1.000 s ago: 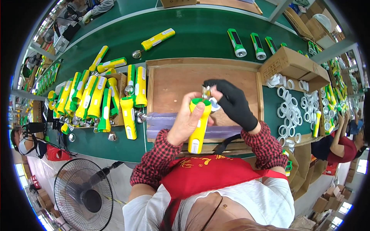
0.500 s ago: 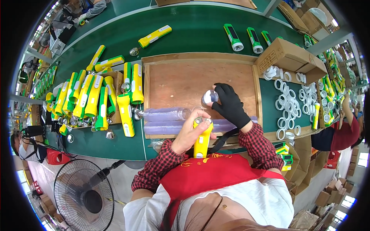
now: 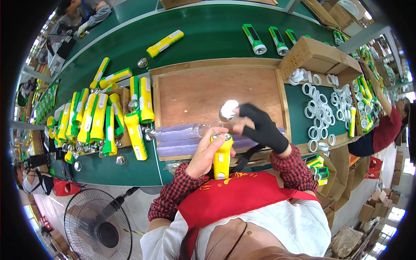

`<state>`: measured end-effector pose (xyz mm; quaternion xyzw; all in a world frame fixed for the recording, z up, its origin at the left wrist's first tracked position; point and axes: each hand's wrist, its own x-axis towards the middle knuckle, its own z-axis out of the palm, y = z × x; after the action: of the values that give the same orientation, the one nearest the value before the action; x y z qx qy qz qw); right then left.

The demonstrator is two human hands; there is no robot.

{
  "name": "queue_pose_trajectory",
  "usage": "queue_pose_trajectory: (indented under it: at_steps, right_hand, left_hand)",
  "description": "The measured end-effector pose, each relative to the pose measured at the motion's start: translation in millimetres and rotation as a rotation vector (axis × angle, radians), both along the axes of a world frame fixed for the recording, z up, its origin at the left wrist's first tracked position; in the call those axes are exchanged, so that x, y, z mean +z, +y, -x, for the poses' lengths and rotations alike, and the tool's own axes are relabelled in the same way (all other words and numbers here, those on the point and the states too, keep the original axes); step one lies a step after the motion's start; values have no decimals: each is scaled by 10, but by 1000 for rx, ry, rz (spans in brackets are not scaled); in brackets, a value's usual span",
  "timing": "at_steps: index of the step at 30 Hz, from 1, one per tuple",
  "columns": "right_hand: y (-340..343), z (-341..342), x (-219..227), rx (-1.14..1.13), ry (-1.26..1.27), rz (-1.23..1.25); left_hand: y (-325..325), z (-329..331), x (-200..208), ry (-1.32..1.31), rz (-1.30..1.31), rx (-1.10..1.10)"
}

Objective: Assembling the components of hand-held flashlights on a production conveyor belt.

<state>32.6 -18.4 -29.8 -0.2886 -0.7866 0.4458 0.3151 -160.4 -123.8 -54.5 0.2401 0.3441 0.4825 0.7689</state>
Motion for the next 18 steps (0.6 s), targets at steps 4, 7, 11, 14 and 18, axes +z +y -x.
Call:
queue_pose_trajectory:
  at_steps: [4, 7, 11, 14, 18]
  right_hand:
    - [-300, -64, 172, 151, -80, -62]
    - [-270, -131, 156, 170, -60, -152]
    - [273, -525, 65, -379, -5, 42]
    - [1148, -1074, -191, -934, -404, -692]
    - [1725, -1629, -503, -948, -936, -808]
  left_hand:
    - [26, -85, 72, -48, -8, -14]
    - [50, -143, 63, -37, -11, -74]
    - [52, -167, 65, 33, 38, -85]
    - [16, -152, -33, 0, 64, -15]
    - [75, -190, -2, 8, 51, -50]
